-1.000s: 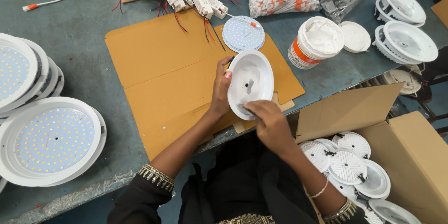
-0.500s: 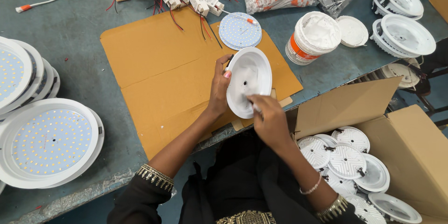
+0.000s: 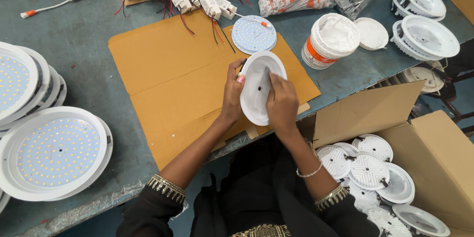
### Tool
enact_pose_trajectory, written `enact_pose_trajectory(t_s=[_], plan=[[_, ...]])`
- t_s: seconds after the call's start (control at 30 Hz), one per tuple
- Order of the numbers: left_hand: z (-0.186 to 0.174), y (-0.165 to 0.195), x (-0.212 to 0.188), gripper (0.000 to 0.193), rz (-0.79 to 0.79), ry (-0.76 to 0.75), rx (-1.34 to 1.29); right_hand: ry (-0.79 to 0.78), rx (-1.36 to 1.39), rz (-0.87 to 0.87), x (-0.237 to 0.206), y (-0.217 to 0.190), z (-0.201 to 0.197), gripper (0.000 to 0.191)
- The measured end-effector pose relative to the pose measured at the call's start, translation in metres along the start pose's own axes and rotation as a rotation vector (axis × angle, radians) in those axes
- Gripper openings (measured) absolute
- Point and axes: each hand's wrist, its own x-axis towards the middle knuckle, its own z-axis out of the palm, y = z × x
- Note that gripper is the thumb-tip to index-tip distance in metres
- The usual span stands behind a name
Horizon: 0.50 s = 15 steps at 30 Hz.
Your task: The person applies a white adhesive paste to the interior and components of light fixture housings using a small metal spatula. The person handles plastic housings, LED circuit boards, and individual components, placing processed items into a cardboard box.
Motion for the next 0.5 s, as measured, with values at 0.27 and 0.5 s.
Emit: enact_pose_trajectory(t_s=[0.27, 0.5], plan=[[0.003, 0.003, 0.000, 0.068, 0.023, 0.013, 0.031, -0.176, 0.171, 0.084, -0.023, 0.000, -0.040, 0.023], [-0.001, 0.003, -0.001, 0.069, 0.065, 0.003, 0.056, -0.116, 0.108, 0.241, 0.029, -0.008, -0.013, 0.017]])
